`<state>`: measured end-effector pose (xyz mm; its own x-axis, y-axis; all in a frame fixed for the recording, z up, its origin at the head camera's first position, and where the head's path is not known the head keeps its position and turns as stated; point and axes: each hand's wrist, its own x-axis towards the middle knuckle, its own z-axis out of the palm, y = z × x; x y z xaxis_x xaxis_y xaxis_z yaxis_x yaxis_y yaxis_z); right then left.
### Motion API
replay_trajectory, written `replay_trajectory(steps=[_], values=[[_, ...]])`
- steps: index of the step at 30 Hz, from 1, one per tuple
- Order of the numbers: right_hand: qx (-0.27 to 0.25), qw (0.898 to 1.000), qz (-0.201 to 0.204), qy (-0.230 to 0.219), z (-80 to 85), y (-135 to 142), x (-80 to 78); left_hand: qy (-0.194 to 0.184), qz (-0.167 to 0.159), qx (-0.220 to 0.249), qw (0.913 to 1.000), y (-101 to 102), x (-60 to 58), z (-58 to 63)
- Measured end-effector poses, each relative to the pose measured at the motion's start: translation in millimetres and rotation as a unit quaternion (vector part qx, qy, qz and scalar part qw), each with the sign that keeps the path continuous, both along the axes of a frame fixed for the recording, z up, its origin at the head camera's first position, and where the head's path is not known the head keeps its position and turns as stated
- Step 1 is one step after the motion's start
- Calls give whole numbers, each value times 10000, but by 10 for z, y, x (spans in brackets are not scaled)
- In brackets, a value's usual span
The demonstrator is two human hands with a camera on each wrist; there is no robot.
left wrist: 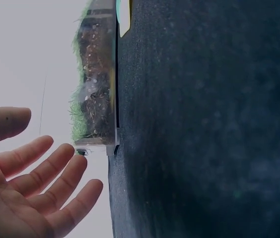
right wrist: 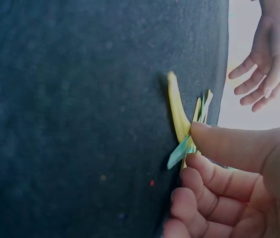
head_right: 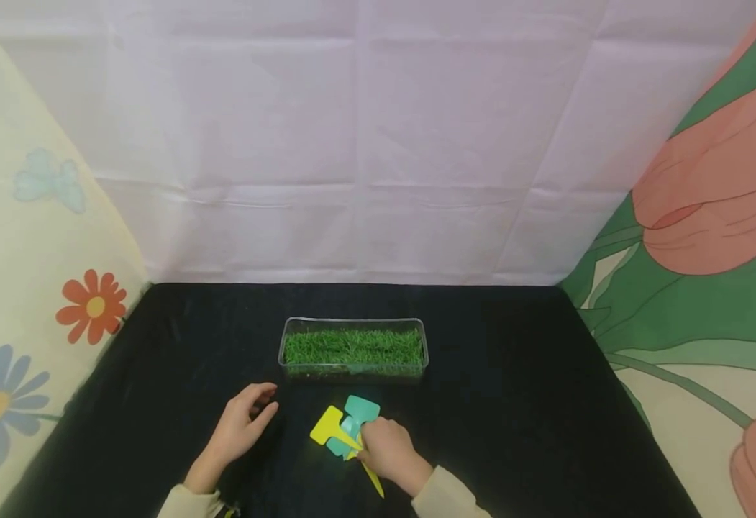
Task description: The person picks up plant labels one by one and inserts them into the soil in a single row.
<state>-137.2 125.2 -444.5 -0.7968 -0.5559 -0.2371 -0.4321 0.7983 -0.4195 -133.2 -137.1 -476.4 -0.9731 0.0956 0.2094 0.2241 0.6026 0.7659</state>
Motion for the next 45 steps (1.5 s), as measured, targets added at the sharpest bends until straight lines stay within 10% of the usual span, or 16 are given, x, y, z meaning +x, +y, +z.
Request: replay_trajectory(steps=[20, 45], values=[[-1500, 9838, -8, -978, -17, 131, -66, 207, -33, -36, 9998, 9, 16, -33], [-2223, 9718, -543, 560, 66, 170, -106, 118, -343, 65, 9993, 104, -37, 44]])
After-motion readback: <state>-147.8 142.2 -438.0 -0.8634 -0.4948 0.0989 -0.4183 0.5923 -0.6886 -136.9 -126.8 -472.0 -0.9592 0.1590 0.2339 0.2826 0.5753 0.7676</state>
